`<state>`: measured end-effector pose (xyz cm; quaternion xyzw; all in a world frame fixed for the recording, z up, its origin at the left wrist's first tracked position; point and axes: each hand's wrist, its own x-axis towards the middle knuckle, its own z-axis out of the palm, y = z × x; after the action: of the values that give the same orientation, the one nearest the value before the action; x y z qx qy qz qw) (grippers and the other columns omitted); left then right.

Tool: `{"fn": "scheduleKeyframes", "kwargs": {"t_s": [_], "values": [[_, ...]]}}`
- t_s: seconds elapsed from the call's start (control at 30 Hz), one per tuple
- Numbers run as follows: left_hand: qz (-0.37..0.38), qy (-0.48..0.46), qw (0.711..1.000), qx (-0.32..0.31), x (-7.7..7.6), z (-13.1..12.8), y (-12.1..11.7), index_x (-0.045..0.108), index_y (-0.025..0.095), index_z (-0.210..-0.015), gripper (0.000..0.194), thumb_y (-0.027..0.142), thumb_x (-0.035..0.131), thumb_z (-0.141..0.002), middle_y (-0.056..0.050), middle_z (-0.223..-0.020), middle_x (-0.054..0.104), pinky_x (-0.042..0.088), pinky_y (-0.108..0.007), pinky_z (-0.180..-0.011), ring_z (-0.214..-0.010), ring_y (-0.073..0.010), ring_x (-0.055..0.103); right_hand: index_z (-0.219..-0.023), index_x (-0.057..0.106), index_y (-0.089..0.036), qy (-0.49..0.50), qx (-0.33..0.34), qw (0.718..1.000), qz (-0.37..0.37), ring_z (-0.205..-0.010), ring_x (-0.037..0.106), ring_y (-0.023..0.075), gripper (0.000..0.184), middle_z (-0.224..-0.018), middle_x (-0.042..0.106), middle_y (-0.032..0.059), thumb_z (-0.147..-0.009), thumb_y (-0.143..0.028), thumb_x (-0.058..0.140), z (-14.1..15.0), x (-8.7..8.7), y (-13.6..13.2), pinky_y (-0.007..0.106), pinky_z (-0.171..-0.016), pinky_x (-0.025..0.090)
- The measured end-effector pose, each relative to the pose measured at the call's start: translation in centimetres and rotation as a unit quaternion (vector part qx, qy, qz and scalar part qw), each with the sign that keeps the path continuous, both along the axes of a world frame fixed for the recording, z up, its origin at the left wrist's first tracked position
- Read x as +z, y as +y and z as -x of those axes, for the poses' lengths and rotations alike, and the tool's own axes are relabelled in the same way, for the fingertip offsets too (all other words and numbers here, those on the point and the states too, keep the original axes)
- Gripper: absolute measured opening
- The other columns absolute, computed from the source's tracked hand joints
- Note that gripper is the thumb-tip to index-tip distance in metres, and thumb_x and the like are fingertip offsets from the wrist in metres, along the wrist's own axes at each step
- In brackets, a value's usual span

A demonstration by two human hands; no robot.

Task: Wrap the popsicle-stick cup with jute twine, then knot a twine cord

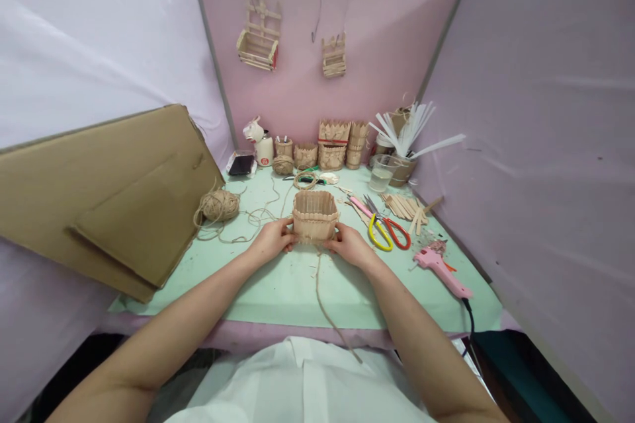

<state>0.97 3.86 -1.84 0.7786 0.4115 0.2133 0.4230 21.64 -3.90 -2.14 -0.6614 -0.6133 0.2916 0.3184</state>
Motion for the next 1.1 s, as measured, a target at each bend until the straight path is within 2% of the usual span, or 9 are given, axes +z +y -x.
{"fn": "scheduleKeyframes", "kwargs": {"t_s": [0.13, 0.3, 0.47, 0.6, 0.8, 0.9, 0.97, 1.1], "values": [[-0.171, 0.098, 0.98, 0.019, 0.4, 0.3, 0.1, 0.062, 0.018, -0.086, 0.018, 0.029, 0.059, -0.073, 0.0, -0.064, 0.062, 0.038, -0.024, -0.061, -0.062, -0.0158, 0.056, -0.101, 0.06, -0.016, -0.043, -0.017, 0.999, -0.012, -0.062, 0.054, 0.0136, 0.036, -0.07, 0.063, 0.0004, -0.068, -0.029, 0.067, 0.1, 0.1, -0.1, 0.022, -0.058, 0.034], [-0.249, 0.157, 0.956, 0.01, 0.3, 0.4, 0.6, 0.065, 0.017, -0.08, 0.016, 0.031, 0.058, -0.075, -0.005, -0.079, 0.064, 0.038, -0.026, -0.067, -0.076, -0.0189, 0.056, -0.101, 0.061, -0.017, -0.097, -0.031, 0.995, -0.017, -0.065, 0.053, 0.0141, 0.036, -0.073, 0.062, 0.0012, -0.069, -0.033, 0.068, 0.0, 0.0, -0.1, 0.022, -0.057, 0.031], [-0.268, 0.156, 0.951, -0.004, 0.0, 0.3, 0.5, 0.069, 0.019, -0.082, 0.02, 0.031, 0.053, -0.081, -0.006, -0.085, 0.067, 0.04, -0.027, -0.077, -0.086, -0.0193, 0.058, -0.101, 0.062, -0.017, -0.126, -0.035, 0.99, -0.054, -0.076, 0.053, 0.0159, 0.038, -0.085, 0.057, 0.0049, -0.071, -0.039, 0.067, -0.2, -0.4, -0.1, 0.024, -0.065, 0.035], [-0.266, 0.147, 0.953, 0.017, 0.0, 0.0, 0.3, 0.069, 0.02, -0.079, 0.02, 0.029, 0.052, -0.082, -0.006, -0.087, 0.069, 0.04, -0.026, -0.079, -0.087, -0.0191, 0.059, -0.102, 0.06, -0.015, -0.093, -0.033, 0.992, -0.08, -0.087, 0.053, 0.0167, 0.033, -0.099, 0.054, 0.0084, -0.076, -0.035, 0.062, -0.2, -0.7, 0.3, 0.025, -0.077, 0.039], [-0.269, 0.098, 0.955, 0.071, 0.5, -0.5, -0.3, 0.069, 0.02, -0.083, 0.022, 0.028, 0.049, -0.084, -0.006, -0.09, 0.07, 0.04, -0.026, -0.077, -0.084, -0.0194, 0.06, -0.107, 0.057, -0.016, -0.063, -0.059, 0.99, -0.115, -0.084, 0.054, 0.0169, 0.029, -0.093, 0.058, 0.0083, -0.086, -0.034, 0.048, 0.5, -0.3, 0.6, 0.026, -0.076, 0.038], [-0.282, 0.09, 0.95, 0.097, 1.5, -0.5, -0.9, 0.069, 0.019, -0.088, 0.025, 0.029, 0.046, -0.086, -0.008, -0.092, 0.07, 0.04, -0.026, -0.077, -0.084, -0.0195, 0.06, -0.097, 0.059, -0.016, -0.095, -0.08, 0.981, -0.147, -0.082, 0.053, 0.0175, 0.03, -0.087, 0.059, 0.008, -0.09, -0.039, 0.041, 1.0, 0.3, 0.1, 0.025, -0.073, 0.036], [-0.289, 0.114, 0.945, 0.1, 2.4, -0.4, -1.5, 0.069, 0.017, -0.083, 0.029, 0.03, 0.044, -0.087, -0.009, -0.087, 0.069, 0.039, -0.027, -0.074, -0.079, -0.0197, 0.059, -0.085, 0.06, -0.017, -0.123, -0.088, 0.977, -0.15, -0.078, 0.053, 0.0177, 0.035, -0.081, 0.06, 0.0075, -0.091, -0.043, 0.038, 1.2, 0.7, -0.5, 0.025, -0.069, 0.034], [-0.311, 0.179, 0.929, 0.088, 3.6, -0.3, -2.6, 0.065, 0.017, -0.078, 0.032, 0.031, 0.039, -0.089, -0.009, -0.082, 0.067, 0.037, -0.027, -0.07, -0.077, -0.0187, 0.058, -0.065, 0.057, -0.018, -0.166, -0.093, 0.976, -0.103, -0.065, 0.052, 0.0168, 0.05, -0.065, 0.059, 0.0071, -0.091, -0.052, 0.031, 1.3, 1.8, -1.5, 0.026, -0.058, 0.027]]}}
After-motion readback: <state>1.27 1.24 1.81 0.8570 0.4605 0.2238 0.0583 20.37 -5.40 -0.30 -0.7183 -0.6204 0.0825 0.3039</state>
